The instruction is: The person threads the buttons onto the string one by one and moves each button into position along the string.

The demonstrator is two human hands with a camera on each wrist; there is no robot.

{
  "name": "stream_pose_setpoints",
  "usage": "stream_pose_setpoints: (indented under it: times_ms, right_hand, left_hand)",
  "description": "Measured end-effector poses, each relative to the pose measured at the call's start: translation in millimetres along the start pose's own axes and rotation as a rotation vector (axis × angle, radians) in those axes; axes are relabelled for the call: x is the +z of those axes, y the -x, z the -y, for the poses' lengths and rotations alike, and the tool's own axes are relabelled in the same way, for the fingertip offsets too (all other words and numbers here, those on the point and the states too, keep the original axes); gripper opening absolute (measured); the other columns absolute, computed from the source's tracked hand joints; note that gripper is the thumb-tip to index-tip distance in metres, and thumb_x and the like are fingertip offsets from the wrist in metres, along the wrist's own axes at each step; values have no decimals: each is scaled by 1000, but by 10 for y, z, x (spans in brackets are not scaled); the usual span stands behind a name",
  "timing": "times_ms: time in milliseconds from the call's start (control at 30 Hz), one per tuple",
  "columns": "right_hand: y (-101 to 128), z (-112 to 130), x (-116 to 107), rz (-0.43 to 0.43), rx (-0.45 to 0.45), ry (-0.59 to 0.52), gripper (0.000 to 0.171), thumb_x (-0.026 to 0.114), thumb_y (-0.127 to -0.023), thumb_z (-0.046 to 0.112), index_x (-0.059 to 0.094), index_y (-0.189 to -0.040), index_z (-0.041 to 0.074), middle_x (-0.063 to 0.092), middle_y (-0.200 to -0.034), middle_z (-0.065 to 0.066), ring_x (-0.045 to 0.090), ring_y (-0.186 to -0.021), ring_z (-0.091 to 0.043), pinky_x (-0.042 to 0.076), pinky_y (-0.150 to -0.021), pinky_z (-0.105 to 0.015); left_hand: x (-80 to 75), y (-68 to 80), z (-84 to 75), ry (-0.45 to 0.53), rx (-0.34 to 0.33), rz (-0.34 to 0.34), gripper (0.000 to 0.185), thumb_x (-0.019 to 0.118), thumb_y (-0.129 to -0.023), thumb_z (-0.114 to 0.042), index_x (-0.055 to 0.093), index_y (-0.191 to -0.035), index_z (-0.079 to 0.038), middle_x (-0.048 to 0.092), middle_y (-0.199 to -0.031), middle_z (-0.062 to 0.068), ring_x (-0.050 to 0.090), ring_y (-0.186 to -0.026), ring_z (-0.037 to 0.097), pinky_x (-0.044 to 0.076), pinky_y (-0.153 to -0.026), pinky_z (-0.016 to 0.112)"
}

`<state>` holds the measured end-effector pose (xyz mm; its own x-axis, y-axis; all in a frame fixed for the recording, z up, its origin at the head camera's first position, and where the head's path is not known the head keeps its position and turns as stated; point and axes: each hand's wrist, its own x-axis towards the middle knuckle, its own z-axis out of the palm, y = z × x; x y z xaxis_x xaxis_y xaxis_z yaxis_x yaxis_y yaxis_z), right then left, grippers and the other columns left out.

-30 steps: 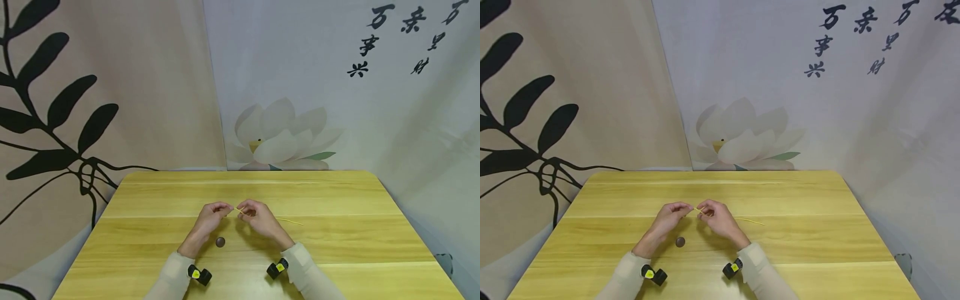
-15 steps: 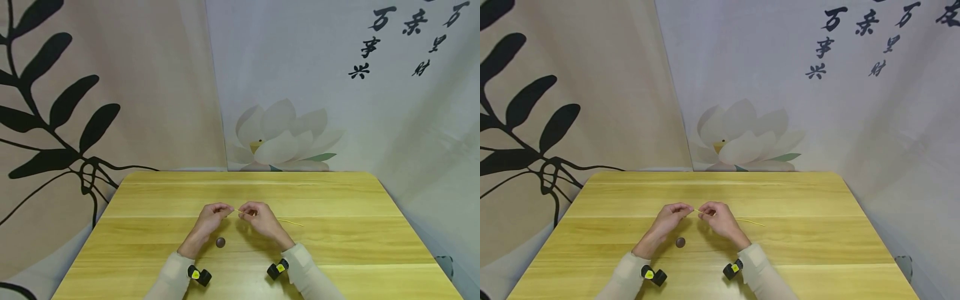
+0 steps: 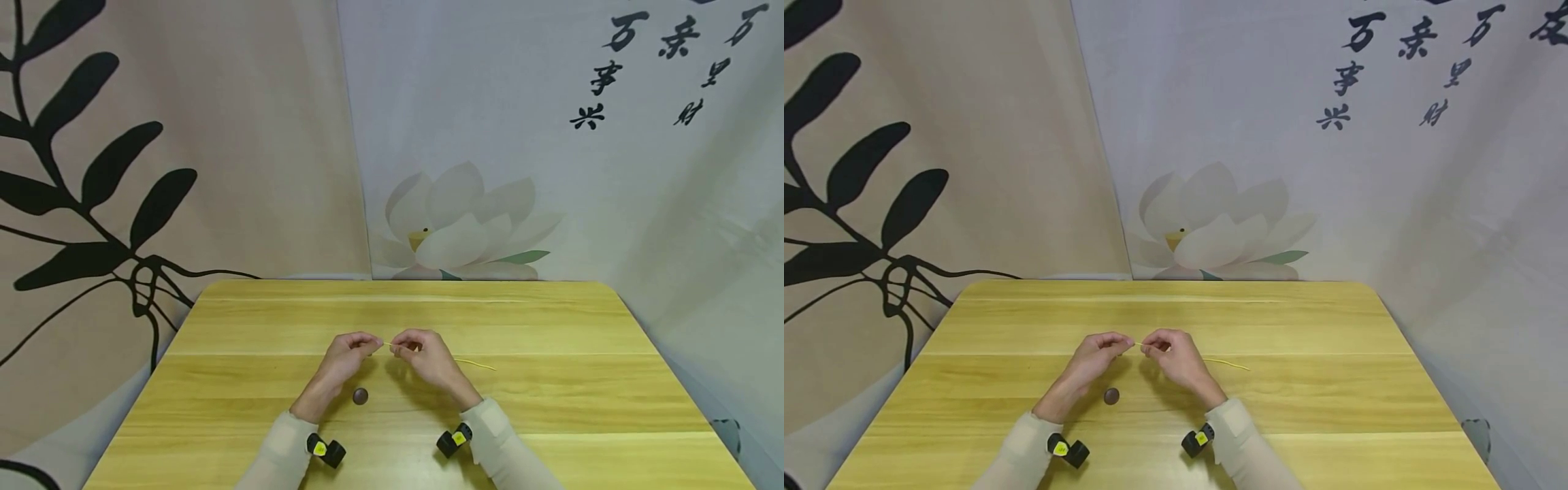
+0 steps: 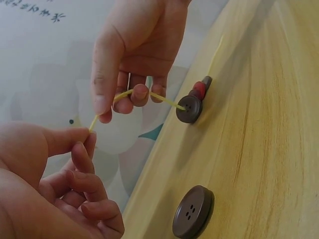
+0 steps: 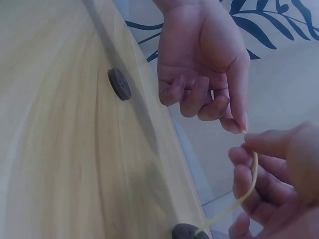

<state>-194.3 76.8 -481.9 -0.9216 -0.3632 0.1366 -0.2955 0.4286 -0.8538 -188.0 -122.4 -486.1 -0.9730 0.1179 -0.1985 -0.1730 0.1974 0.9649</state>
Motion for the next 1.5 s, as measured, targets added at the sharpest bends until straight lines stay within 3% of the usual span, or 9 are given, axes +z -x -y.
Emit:
stream_pose_setpoints:
  times_ms: [267,433,833,1000,1200,1367,1500]
  right_hand:
    - [2,1,4,5,23,-27,14,64,-97,15,74,-102,7,70,-84,6,58,-73,-13,47,-61,-26]
    - [-3,-7,10,-1,28,-32,14,64,-97,16,74,-102,7,69,-84,6,57,-73,-14,46,-60,-25]
    - [-8,-5,1,-17,27,-71,11,63,-95,6,73,-100,5,72,-88,-6,58,-72,-14,47,-58,-25]
    - [-23,-8,-9,-36,35,-84,11,62,-94,5,73,-99,3,71,-85,-2,58,-72,-15,47,-55,-24]
    - [-40,-25,-42,-60,50,-79,10,63,-93,4,72,-98,3,72,-86,-1,60,-77,-16,47,-60,-24]
    - [-55,-74,-80,-77,89,-135,11,63,-94,4,72,-98,2,71,-88,-6,61,-76,-26,48,-52,-26]
    - [-68,-122,-108,-108,129,-168,12,61,-94,2,72,-99,1,71,-90,-10,63,-80,-29,48,-61,-26]
  left_hand:
    - [-2,5,13,7,0,4,27,67,-95,-28,71,-104,-3,64,-101,14,54,-91,26,44,-78,36]
    - [-2,17,9,1,-1,7,27,67,-95,-28,72,-105,-3,63,-98,13,51,-85,25,41,-71,33]
    - [-36,41,-5,-17,-1,65,26,65,-96,-27,71,-105,-2,66,-104,13,55,-93,26,43,-78,36]
    - [-90,58,-2,-20,-7,86,28,65,-96,-28,70,-107,-2,66,-103,12,55,-92,25,43,-77,36]
    - [-171,69,59,-65,-3,122,28,66,-96,-31,70,-109,-7,66,-106,12,56,-93,23,45,-76,33]
    - [-281,82,139,-97,13,134,27,67,-95,-31,70,-107,-7,63,-101,14,54,-87,21,45,-70,29]
    - [-367,108,172,-119,2,147,27,67,-95,-32,69,-108,-8,62,-97,11,52,-84,20,44,-69,28]
